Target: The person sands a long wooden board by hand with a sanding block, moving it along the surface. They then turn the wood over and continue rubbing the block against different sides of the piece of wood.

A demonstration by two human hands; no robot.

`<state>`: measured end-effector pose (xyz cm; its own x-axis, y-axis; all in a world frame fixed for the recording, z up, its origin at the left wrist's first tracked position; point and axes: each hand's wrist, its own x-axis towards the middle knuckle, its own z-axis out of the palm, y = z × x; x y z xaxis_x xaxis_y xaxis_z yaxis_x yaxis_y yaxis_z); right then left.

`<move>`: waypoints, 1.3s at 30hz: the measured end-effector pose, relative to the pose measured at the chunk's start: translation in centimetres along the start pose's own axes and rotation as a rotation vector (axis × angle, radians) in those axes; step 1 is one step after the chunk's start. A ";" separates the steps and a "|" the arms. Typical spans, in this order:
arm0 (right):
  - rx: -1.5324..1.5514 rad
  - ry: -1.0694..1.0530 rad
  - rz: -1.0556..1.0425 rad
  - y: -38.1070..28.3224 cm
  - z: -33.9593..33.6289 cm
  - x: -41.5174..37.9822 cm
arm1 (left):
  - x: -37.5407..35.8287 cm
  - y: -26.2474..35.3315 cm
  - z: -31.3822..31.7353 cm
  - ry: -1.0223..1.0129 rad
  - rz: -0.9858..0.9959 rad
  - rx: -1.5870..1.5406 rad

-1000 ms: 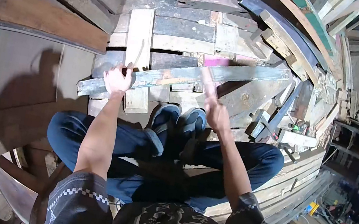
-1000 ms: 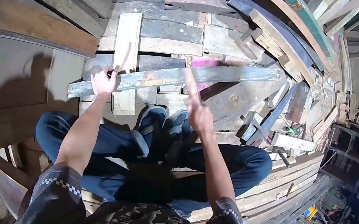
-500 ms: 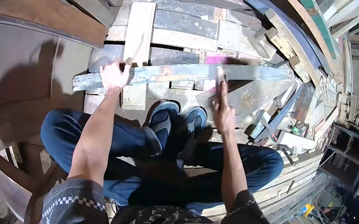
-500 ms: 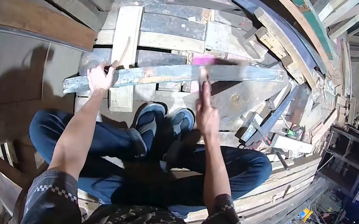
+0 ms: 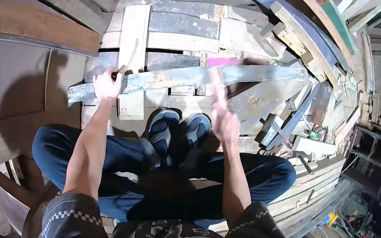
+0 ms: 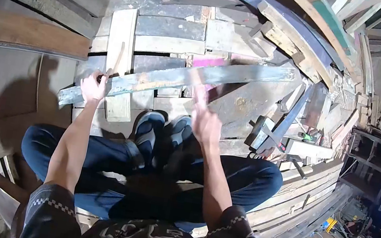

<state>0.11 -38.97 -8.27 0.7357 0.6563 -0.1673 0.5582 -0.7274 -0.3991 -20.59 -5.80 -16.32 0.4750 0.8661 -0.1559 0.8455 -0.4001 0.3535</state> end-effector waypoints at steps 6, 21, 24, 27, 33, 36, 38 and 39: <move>0.216 -0.026 -0.138 -0.2 1.8 -0.8 | -0.2 0.6 -0.6 -0.002 -0.003 0.051; 0.243 -0.007 0.090 -0.8 3.9 0.0 | -0.5 -0.5 0.6 0.116 0.075 0.011; 0.036 -0.047 -0.018 -2.2 3.2 -0.3 | -0.6 0.2 -0.2 0.083 0.062 0.032; 0.063 0.093 0.149 1.4 3.3 1.9 | -0.5 0.1 0.0 0.101 0.048 0.043; 0.054 -0.031 -0.001 -1.4 4.5 -0.3 | -0.8 0.9 -0.6 0.107 0.014 0.051; 0.068 0.069 0.155 1.3 4.6 1.9 | -0.4 0.3 -0.1 0.049 -0.004 0.044; 0.055 0.069 0.171 0.3 3.9 2.0 | -0.4 -0.1 0.3 0.082 0.031 -0.010; 0.056 0.031 0.128 -0.5 4.0 1.3 | -0.3 -0.3 0.5 0.080 0.031 0.029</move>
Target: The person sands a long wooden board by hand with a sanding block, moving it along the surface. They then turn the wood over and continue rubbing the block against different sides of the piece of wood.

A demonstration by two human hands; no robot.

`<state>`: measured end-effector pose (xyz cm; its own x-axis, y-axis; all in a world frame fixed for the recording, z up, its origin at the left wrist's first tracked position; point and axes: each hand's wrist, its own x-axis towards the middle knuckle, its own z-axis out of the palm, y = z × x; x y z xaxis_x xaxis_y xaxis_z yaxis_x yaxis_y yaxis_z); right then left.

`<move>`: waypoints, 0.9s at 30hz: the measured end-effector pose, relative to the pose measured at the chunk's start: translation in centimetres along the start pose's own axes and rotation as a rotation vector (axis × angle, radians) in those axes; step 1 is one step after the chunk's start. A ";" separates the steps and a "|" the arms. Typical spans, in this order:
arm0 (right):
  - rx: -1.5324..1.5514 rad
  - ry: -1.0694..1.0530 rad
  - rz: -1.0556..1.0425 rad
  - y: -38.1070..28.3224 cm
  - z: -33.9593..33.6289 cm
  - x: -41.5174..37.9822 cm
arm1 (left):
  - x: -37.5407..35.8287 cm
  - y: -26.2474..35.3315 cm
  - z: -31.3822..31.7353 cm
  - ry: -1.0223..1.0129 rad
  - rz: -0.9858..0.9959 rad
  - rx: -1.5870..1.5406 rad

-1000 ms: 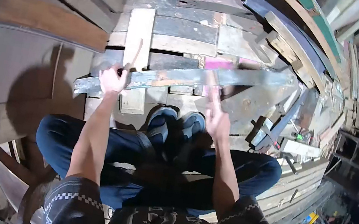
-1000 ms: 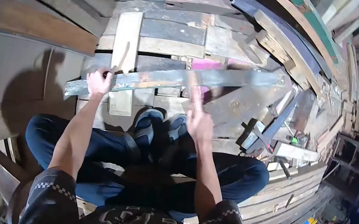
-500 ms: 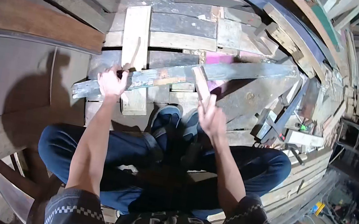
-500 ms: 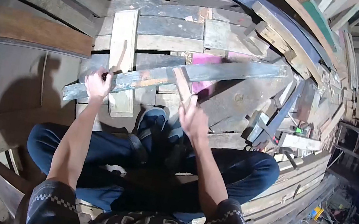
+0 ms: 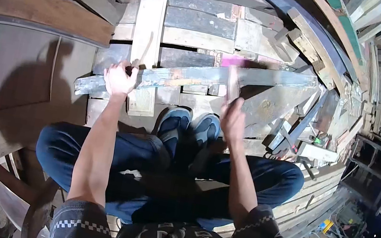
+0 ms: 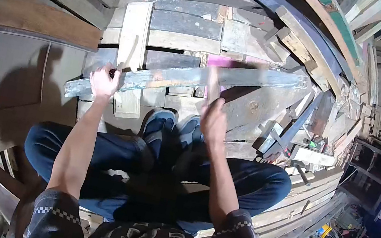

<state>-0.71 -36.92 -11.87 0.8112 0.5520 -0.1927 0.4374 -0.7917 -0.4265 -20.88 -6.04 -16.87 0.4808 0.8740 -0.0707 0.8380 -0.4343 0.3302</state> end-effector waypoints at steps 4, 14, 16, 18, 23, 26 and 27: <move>-0.005 -0.116 -0.047 -1.8 0.0 -1.2 | 0.0 0.4 -0.2 -0.022 -0.016 0.014; 0.033 -0.113 -0.087 -2.7 -0.1 -1.3 | -0.2 1.2 -1.0 0.020 0.011 -0.011; 0.003 -0.069 -0.048 -2.4 -0.7 -0.1 | -0.5 0.8 -0.7 0.063 0.068 0.038; -0.026 -0.080 -0.040 -3.1 -1.5 1.0 | -0.5 1.0 -1.0 0.072 0.063 0.025; -0.029 -0.083 0.046 -5.4 -1.1 2.9 | 0.0 0.6 -0.7 -0.079 -0.032 0.032; 0.035 -0.098 0.053 -4.7 -1.4 -0.5 | 0.1 1.1 -1.2 -0.112 -0.088 -0.001; 0.011 -0.115 0.095 -4.8 -1.4 -1.9 | -0.2 1.0 -1.2 -0.070 -0.050 0.018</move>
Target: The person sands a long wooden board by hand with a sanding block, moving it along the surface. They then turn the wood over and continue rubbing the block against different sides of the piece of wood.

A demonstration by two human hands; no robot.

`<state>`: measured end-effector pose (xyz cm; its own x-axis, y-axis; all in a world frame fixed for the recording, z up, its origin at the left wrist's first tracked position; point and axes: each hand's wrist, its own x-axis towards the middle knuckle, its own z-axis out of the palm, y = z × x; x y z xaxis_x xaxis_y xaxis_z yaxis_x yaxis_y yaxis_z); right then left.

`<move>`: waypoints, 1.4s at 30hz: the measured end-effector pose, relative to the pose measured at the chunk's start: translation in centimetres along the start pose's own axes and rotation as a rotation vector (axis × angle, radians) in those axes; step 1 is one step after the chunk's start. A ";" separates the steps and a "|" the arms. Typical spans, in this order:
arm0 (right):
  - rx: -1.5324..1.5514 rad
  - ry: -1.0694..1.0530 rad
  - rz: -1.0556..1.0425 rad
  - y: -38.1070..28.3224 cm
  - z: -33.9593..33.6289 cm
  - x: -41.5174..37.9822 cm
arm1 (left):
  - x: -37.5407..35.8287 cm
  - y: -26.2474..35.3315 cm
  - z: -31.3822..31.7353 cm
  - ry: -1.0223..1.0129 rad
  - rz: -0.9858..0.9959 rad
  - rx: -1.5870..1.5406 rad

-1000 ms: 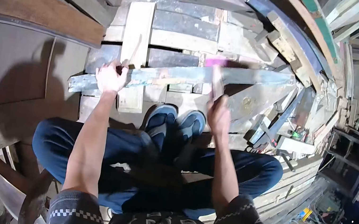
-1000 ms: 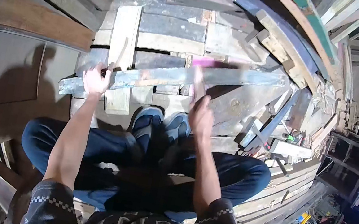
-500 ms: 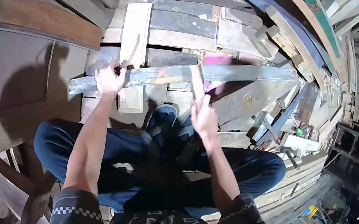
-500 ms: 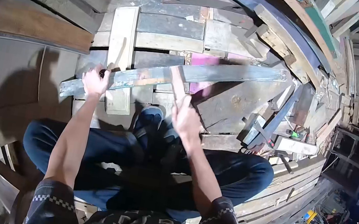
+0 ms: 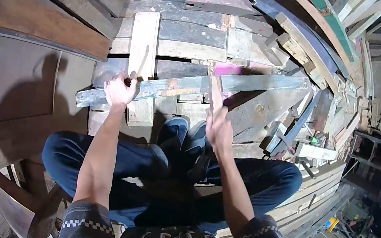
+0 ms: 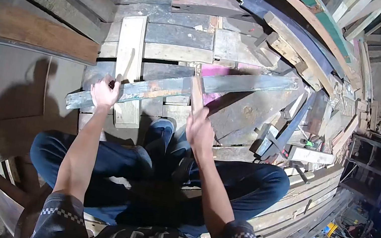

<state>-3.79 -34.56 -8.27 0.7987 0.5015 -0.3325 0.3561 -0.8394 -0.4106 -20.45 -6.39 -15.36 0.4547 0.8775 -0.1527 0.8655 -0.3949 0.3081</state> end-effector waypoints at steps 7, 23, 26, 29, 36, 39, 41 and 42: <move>0.006 0.105 -0.018 -1.7 1.6 3.6 | -0.1 -0.1 0.1 0.087 0.093 -0.006; -0.039 0.144 -0.101 -2.0 2.1 5.2 | 0.4 -0.2 0.3 0.077 0.085 -0.014; -0.014 0.063 -0.059 -0.3 2.5 1.5 | 0.3 0.2 -0.1 0.039 0.056 -0.021; -0.057 0.001 0.091 -0.8 2.1 -2.0 | 0.2 0.2 -0.1 0.085 0.055 -0.019; -0.009 0.111 -0.045 -2.7 1.9 4.8 | 0.2 0.1 0.0 0.063 0.067 -0.037; -0.064 0.072 -0.031 -1.2 2.2 3.1 | 0.3 -0.2 0.3 -0.004 0.025 -0.058; -0.059 0.086 -0.014 -0.5 1.8 0.2 | 0.4 0.0 0.1 -0.011 0.018 -0.032; -0.083 0.028 0.032 -0.4 1.2 -1.3 | 0.4 0.1 -0.1 -0.007 0.012 -0.023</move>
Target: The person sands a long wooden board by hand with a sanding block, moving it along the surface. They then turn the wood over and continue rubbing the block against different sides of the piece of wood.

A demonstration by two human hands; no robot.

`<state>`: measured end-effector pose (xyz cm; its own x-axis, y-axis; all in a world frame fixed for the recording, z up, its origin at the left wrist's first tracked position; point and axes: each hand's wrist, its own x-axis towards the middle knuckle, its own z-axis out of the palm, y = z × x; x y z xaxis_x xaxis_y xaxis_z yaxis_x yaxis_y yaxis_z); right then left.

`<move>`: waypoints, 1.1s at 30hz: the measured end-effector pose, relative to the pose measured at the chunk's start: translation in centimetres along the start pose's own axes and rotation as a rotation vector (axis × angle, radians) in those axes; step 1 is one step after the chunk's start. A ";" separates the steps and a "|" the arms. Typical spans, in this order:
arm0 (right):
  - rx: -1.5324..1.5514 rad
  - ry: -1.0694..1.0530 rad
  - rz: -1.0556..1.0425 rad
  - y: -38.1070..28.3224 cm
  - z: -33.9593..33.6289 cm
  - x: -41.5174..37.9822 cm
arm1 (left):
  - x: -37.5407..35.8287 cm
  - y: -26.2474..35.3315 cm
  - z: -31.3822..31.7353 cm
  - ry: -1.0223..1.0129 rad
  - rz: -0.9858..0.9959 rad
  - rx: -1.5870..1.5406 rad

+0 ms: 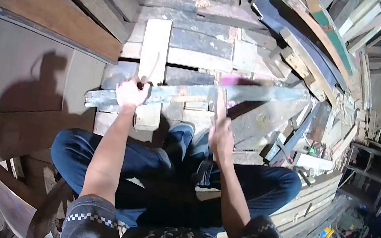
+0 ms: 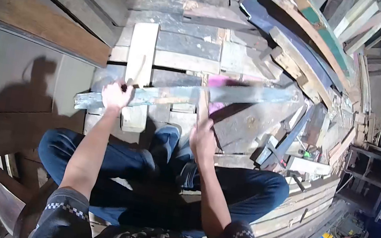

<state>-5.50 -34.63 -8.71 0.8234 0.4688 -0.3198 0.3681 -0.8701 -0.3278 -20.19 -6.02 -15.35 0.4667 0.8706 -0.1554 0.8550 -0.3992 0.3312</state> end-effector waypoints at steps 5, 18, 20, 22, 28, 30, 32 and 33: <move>0.091 0.037 -0.051 0.4 1.8 3.0 | 0.4 -0.4 0.6 -0.020 0.016 -0.053; 0.120 0.080 -0.038 -0.8 1.1 1.3 | 0.4 0.0 0.1 0.011 0.016 -0.037; 0.112 0.090 -0.075 -1.5 1.4 4.7 | 0.1 -0.1 0.4 0.060 0.032 -0.053; 0.062 0.117 -0.071 -2.5 1.3 6.1 | 0.0 0.0 0.5 0.087 0.027 -0.049; -0.001 -0.035 -0.020 0.0 0.2 -0.4 | 0.0 -0.2 0.2 0.014 0.016 -0.024; 0.015 0.020 -0.059 0.2 0.6 0.3 | 0.0 -0.3 0.4 0.052 0.042 -0.026; 0.040 0.030 -0.080 -0.5 0.1 1.3 | 0.0 0.0 0.1 0.082 0.055 -0.070; 0.038 0.056 -0.087 -1.0 0.3 3.1 | -0.1 -0.1 0.3 0.106 0.082 -0.077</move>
<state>-3.46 -32.28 -9.62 0.8122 0.5321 -0.2392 0.4234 -0.8197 -0.3858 -20.29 -6.19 -15.65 0.5042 0.8631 -0.0273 0.7933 -0.4505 0.4095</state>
